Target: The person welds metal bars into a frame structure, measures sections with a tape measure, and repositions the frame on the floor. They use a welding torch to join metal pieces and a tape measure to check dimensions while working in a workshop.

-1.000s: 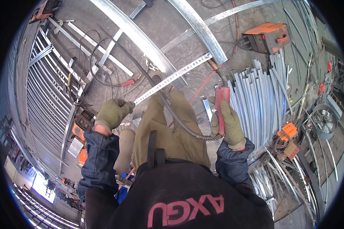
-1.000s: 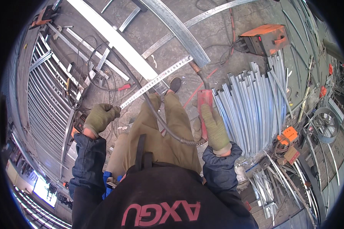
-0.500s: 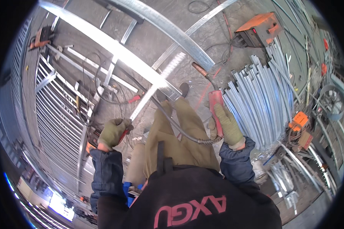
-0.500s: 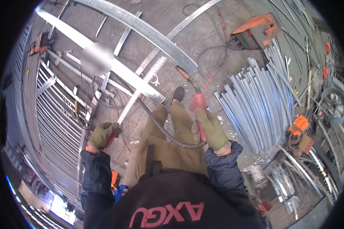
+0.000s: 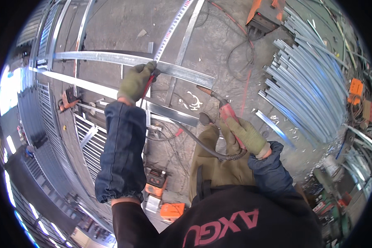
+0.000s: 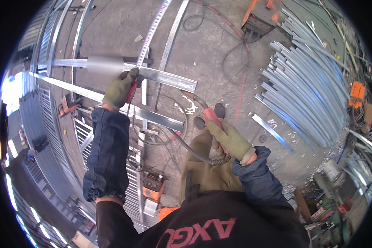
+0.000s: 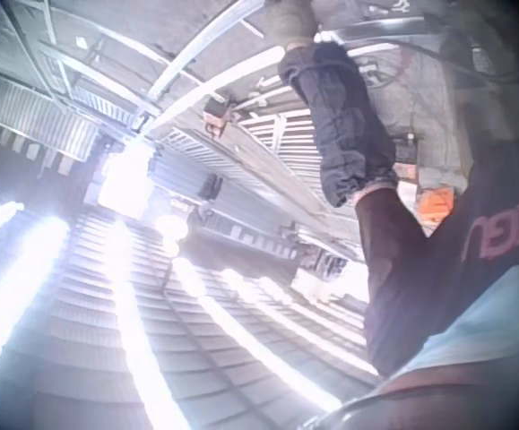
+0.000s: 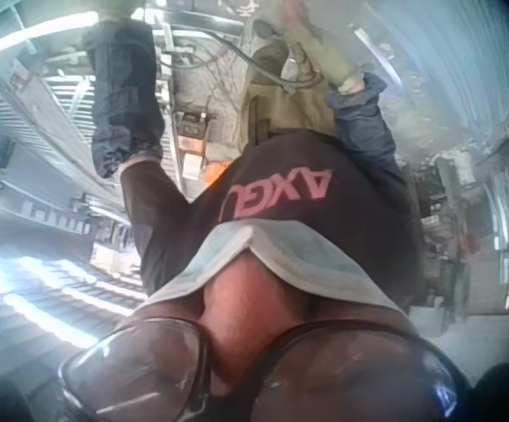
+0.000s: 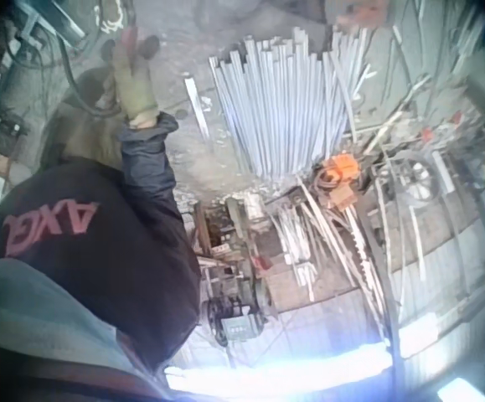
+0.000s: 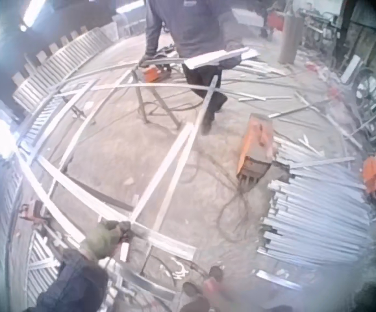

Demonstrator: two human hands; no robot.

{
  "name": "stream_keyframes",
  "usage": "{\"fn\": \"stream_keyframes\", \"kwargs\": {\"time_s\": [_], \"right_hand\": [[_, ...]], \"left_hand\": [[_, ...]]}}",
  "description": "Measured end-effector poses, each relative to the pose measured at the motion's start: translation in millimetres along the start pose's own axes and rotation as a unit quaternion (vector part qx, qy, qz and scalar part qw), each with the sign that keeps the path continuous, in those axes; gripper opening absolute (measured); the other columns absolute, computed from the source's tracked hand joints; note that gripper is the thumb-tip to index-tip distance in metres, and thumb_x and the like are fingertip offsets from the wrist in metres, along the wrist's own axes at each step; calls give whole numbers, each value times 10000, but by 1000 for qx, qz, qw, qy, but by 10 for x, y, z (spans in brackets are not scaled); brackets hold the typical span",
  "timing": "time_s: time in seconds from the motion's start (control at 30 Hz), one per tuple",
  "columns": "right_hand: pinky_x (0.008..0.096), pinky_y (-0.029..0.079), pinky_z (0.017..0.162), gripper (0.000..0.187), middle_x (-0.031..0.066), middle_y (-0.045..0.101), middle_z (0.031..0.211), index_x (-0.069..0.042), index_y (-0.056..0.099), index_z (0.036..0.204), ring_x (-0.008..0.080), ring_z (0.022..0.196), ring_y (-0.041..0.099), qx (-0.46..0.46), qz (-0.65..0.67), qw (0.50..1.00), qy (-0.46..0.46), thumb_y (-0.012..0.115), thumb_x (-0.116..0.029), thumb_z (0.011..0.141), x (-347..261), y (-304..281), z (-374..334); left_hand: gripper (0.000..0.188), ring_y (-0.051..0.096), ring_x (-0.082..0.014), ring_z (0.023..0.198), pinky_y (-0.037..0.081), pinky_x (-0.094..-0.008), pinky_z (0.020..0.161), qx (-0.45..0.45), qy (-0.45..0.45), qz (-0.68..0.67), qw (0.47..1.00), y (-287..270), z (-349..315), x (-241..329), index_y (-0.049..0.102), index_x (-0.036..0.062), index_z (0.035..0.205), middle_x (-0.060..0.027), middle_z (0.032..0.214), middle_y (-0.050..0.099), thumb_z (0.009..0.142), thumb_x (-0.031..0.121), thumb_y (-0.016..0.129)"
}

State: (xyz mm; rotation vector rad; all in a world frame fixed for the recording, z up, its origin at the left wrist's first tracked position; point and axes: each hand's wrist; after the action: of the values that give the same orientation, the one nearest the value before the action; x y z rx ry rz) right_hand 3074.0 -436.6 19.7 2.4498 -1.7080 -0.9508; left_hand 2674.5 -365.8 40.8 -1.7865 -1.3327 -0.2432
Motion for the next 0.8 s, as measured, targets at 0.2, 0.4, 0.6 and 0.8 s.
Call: {"fn": "stream_keyframes", "kwargs": {"time_s": [0.2,0.4,0.6,0.8], "right_hand": [[267,484,469,443,15,630,701,-45,610,1220,102,524,601,2,-15,1000,-15,645,-473,1112,91,-91,32],[262,474,451,463,26,646,684,-34,701,981,110,485,601,-12,4,999,-31,672,-482,1095,44,-151,31],[260,466,465,478,28,643,698,-35,699,1058,111,512,605,-14,8,1000,-8,660,-511,1096,124,-199,13],[258,441,471,537,37,658,746,-47,699,1157,116,500,584,-29,-15,999,-16,622,-574,1096,266,-148,-193]], "left_hand": [[568,654,-189,799,514,-335,763,-53,-25,86,995,25,564,-65,785,-24,1087,-101,883,774,1079,531,662],[374,665,-133,748,521,-282,692,-41,-75,30,996,26,647,-154,767,9,1074,-59,884,756,1105,374,694],[355,682,-143,750,533,-288,681,-38,-74,43,996,83,594,-17,766,-5,1105,-71,896,763,1106,343,698],[534,617,-148,719,505,-329,702,-53,-49,84,994,119,650,-21,788,-15,1062,-64,840,743,1102,501,653]]}}
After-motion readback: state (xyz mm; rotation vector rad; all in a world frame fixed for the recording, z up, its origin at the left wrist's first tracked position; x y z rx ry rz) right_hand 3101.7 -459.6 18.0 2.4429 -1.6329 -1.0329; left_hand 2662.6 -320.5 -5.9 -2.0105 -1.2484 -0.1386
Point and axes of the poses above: each hand's wrist, its own z-axis towards the middle knuckle, its own y-axis out of the palm, x = y × z
